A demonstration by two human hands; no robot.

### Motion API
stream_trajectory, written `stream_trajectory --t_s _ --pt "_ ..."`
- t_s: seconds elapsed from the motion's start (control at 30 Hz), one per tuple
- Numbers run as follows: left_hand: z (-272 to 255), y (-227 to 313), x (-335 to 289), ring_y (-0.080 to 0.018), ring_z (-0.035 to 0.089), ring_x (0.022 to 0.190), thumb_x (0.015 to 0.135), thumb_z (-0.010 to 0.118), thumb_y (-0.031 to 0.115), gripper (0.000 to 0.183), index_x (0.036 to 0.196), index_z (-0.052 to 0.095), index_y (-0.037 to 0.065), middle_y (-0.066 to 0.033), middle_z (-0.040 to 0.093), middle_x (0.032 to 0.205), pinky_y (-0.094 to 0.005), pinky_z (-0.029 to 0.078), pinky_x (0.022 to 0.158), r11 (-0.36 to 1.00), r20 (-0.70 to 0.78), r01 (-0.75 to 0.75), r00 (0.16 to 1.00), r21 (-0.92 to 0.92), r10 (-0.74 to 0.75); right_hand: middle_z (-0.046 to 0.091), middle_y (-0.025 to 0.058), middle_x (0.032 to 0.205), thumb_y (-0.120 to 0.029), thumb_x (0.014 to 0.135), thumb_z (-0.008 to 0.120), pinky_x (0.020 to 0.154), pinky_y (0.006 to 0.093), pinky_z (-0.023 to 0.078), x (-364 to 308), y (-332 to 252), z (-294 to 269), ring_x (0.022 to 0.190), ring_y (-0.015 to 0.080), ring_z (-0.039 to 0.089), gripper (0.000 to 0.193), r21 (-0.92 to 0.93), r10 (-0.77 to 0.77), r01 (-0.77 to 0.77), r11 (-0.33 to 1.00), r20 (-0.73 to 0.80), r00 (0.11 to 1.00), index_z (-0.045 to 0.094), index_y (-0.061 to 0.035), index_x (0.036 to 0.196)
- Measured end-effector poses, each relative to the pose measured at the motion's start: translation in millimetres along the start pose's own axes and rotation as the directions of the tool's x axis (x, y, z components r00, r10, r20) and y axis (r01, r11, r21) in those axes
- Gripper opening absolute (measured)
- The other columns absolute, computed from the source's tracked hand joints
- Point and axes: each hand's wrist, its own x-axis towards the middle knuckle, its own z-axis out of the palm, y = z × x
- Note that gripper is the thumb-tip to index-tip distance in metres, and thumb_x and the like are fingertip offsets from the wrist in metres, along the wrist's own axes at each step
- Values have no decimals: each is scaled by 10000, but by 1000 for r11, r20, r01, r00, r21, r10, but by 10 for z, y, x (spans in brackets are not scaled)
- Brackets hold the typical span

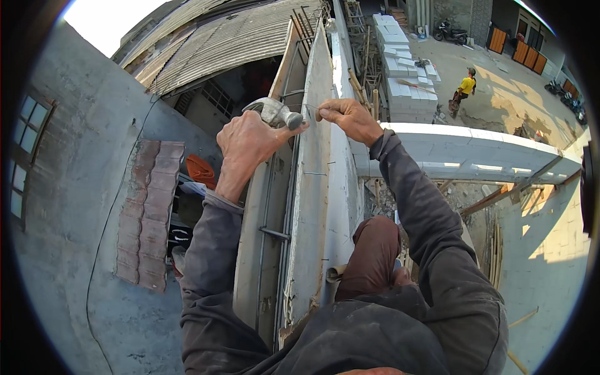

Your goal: The person hammers nails into wooden boards to secure a frame for a concrete column on a construction site. The person aligns the boards, places nails, and uses a hammer to drive them into the wood.

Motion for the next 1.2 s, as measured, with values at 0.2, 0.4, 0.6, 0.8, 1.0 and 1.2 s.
stream_trajectory --t_s 0.2,0.4,0.6,0.8,1.0,1.2 --pt "45 -25 97 -334 750 725 639 729 862 883 883 810 18 -176 737 720 -437 565 692 998 -49 -55 997 28 57 436 -89 603 -287 1077 569 427 220 291 -74 -88 76 462 21 331 258 316 235 -242 917 64 970 724 -83 1045" --pt "110 -48 77 -329 744 723 645 735 850 860 887 813 29 -160 734 714 -433 560 697 997 -49 -69 996 32 70 618 -32 793 -246 1043 596 593 242 442 -104 -40 160 625 53 510 238 259 295 -295 920 42 955 757 -70 1044" --pt "86 -40 140 -338 741 753 635 756 796 813 882 814 23 -172 737 735 -443 548 712 994 -44 -112 993 -19 111 514 -61 681 -262 1071 560 526 235 375 -119 -52 183 559 43 418 264 185 123 -115 976 -30 992 733 -65 1045" --pt "96 1 149 -335 711 641 613 772 697 742 765 783 -28 -189 709 665 -439 527 607 993 -109 -116 988 -35 111 282 -108 620 -320 1118 477 438 209 268 -418 -101 -70 489 9 261 281 386 296 -298 873 67 953 625 -86 1067" --pt "143 -37 182 -317 694 591 637 776 678 704 767 787 -14 -184 691 635 -425 510 569 985 -139 -164 978 -51 155 326 -83 677 -277 1070 548 447 241 264 -825 485 -17 533 37 259 195 415 479 -448 792 32 877 602 -117 970" --pt "175 -40 205 -308 688 568 640 778 685 704 774 792 -6 -188 692 638 -433 511 555 978 -171 -202 967 -53 191 639 32 787 -210 973 637 628 367 466 -1307 1340 574 648 193 556 181 81 268 -258 963 -162 950 661 -40 915"
